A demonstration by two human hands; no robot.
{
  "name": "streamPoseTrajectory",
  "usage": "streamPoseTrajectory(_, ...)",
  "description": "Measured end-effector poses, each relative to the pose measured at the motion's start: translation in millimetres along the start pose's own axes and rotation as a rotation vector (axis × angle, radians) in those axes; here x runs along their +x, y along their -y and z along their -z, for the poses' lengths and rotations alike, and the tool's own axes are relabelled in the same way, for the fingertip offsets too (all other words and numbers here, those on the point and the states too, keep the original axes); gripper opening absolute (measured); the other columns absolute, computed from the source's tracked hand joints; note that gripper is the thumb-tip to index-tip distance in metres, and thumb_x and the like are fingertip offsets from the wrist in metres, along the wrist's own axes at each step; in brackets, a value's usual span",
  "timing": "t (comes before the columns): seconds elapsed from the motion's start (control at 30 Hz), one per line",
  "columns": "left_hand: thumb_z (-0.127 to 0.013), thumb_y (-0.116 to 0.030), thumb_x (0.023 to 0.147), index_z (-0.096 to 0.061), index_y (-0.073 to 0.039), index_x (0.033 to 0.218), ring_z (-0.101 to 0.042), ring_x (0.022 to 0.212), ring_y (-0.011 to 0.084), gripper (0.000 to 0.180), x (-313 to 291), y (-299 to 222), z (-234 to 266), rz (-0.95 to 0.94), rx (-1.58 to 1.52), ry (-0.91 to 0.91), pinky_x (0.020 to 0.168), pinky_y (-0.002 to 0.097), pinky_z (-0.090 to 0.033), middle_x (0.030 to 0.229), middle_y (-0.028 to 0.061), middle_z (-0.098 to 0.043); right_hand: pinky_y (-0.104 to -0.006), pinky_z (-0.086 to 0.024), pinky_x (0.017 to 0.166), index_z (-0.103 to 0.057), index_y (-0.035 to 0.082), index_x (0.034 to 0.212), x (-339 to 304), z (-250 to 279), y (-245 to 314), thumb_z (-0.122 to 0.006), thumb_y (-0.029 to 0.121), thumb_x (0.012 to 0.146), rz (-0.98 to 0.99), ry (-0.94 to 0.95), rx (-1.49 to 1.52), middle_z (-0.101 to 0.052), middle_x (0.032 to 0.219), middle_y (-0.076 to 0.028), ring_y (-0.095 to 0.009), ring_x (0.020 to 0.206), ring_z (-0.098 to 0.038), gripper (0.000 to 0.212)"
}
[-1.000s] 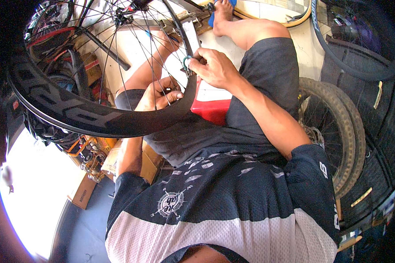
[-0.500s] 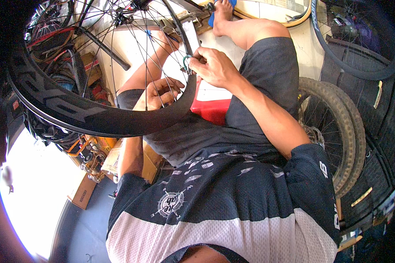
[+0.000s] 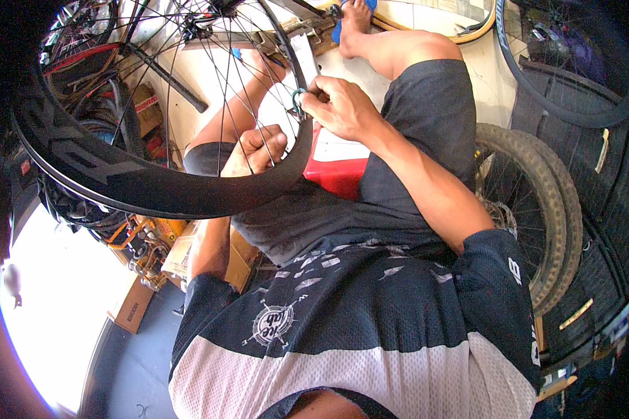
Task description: The person threads a spoke through a bicycle wheel rim and hub, then secures it with a nipple. They repeat this process for multiple spokes, adjusting the wheel on a truing stand to align the rim.
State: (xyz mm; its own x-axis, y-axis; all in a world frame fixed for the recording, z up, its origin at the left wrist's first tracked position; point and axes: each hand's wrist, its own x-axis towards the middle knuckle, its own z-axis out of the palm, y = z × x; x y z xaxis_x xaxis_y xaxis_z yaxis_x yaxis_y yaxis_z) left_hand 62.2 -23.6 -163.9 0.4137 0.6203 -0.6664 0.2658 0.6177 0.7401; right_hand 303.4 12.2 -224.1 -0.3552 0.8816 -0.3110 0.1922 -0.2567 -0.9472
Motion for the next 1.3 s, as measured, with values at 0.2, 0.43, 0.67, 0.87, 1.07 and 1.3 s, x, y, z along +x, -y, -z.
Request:
streamPoseTrajectory(0.2,-0.058,-0.026,0.103,-0.055,-0.007,0.084,-0.049,0.071,0.0071,0.027,-1.9,-16.6,-8.7,-0.076,0.040,0.009,0.064,0.0253,-0.036,0.075,-0.0032,-0.050,-0.0392,-0.054,0.065,-0.069,-0.003,0.095,0.4,-1.9,-6.4,-0.066,0.028,0.101,0.036,-0.014,-0.049,-0.072,0.074,-0.015,-0.025,0.066,-0.073,0.031)
streamPoseTrajectory(0.43,-0.062,-0.020,0.093,-0.058,-0.005,0.079,-0.050,0.068,0.0077,0.022,14.1,-24.8,6.1,0.051,0.006,0.258,0.060,0.0284,-0.037,0.069,-0.0042,-0.049,-0.0428,-0.054,0.068,-0.070,0.000,0.097,-1.4,-1.4,-3.1,-0.066,0.031,0.100,-0.012,-0.026,-0.147,-0.072,0.076,-0.017,-0.029,0.069,-0.072,0.031)
streamPoseTrajectory(0.67,-0.064,-0.030,0.103,-0.060,-0.002,0.086,-0.051,0.069,0.0106,0.033,4.5,4.4,18.9,-0.017,0.237,0.145,0.059,0.0322,-0.037,0.077,0.0030,-0.057,-0.0451,-0.053,0.068,-0.070,0.000,0.097,-0.9,-2.1,-4.0,-0.067,0.031,0.100,0.018,-0.019,-0.140,-0.072,0.077,-0.018,-0.033,0.071,-0.072,0.031)
streamPoseTrajectory(0.87,-0.059,-0.019,0.107,-0.059,-0.001,0.099,-0.057,0.077,0.0142,0.020,-2.1,12.0,10.9,-0.427,0.376,0.020,0.068,0.0324,-0.044,0.090,0.0059,-0.061,-0.0436,-0.053,0.067,-0.070,0.000,0.097,-0.6,-1.7,-6.6,-0.066,0.030,0.100,0.032,-0.014,-0.119,-0.071,0.074,-0.017,-0.031,0.070,-0.072,0.030)
streamPoseTrajectory(1.07,-0.063,-0.017,0.099,-0.062,-0.001,0.084,-0.054,0.070,0.0101,0.022,7.8,-36.4,1.3,0.069,0.140,0.192,0.063,0.0332,-0.044,0.074,0.0037,-0.057,-0.0376,-0.053,0.067,-0.069,-0.001,0.098,-2.4,-1.4,8.3,-0.064,0.027,0.102,-0.060,0.000,0.040,-0.071,0.075,-0.011,-0.022,0.070,-0.071,0.029)
streamPoseTrajectory(1.3,-0.062,-0.016,0.098,-0.060,-0.002,0.078,-0.051,0.062,0.0103,0.025,7.8,-28.5,7.6,0.047,0.267,0.203,0.057,0.0338,-0.041,0.064,0.0010,-0.051,-0.0369,-0.051,0.067,-0.071,-0.002,0.091,3.4,-0.6,-1.5,-0.061,0.035,0.104,0.002,-0.021,0.080,-0.069,0.076,-0.013,-0.019,0.071,-0.065,0.041)
